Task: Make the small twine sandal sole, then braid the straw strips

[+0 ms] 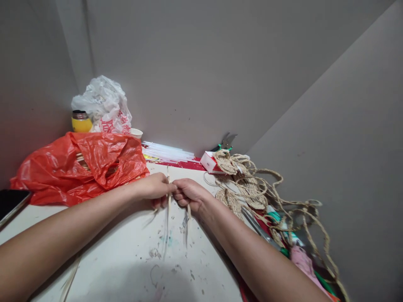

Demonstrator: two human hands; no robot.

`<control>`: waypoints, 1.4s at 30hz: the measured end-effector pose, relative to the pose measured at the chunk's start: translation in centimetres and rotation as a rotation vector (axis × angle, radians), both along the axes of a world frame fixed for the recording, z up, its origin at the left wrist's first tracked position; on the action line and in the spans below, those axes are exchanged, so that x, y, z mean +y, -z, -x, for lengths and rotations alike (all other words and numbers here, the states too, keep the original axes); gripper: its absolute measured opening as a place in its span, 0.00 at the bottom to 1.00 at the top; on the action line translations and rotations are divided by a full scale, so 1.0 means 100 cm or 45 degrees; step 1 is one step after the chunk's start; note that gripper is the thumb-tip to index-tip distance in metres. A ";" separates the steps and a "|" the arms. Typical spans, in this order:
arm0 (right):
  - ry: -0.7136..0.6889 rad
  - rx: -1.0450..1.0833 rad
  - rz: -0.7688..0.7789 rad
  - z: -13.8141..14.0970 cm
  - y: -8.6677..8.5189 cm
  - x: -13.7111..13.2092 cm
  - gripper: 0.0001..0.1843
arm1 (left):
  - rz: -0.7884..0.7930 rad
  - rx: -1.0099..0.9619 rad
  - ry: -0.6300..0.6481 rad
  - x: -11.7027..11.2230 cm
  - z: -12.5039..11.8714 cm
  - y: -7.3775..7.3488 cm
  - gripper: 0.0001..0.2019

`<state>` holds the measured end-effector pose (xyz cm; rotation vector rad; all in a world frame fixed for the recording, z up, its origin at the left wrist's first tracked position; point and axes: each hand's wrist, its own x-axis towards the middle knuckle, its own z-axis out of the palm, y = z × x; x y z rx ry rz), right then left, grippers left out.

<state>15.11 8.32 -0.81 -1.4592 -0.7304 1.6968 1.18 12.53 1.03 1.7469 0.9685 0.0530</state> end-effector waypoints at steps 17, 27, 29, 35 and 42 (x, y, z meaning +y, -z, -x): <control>-0.228 -0.216 -0.142 -0.007 0.000 -0.002 0.12 | 0.178 -0.278 -0.232 0.013 -0.002 0.018 0.09; -0.260 -1.036 -0.527 -0.005 0.008 -0.001 0.08 | 0.018 -0.142 -0.205 0.022 -0.001 0.020 0.09; -0.272 -1.181 -0.614 -0.004 0.007 -0.001 0.08 | -0.027 -0.123 -0.217 0.021 -0.001 0.019 0.10; -0.330 -1.416 -0.710 -0.004 0.006 -0.008 0.08 | -0.098 -0.117 -0.237 0.021 -0.004 0.023 0.07; -0.317 -1.344 -0.590 -0.002 -0.002 -0.008 0.10 | -0.087 -0.145 -0.279 0.018 -0.005 0.022 0.07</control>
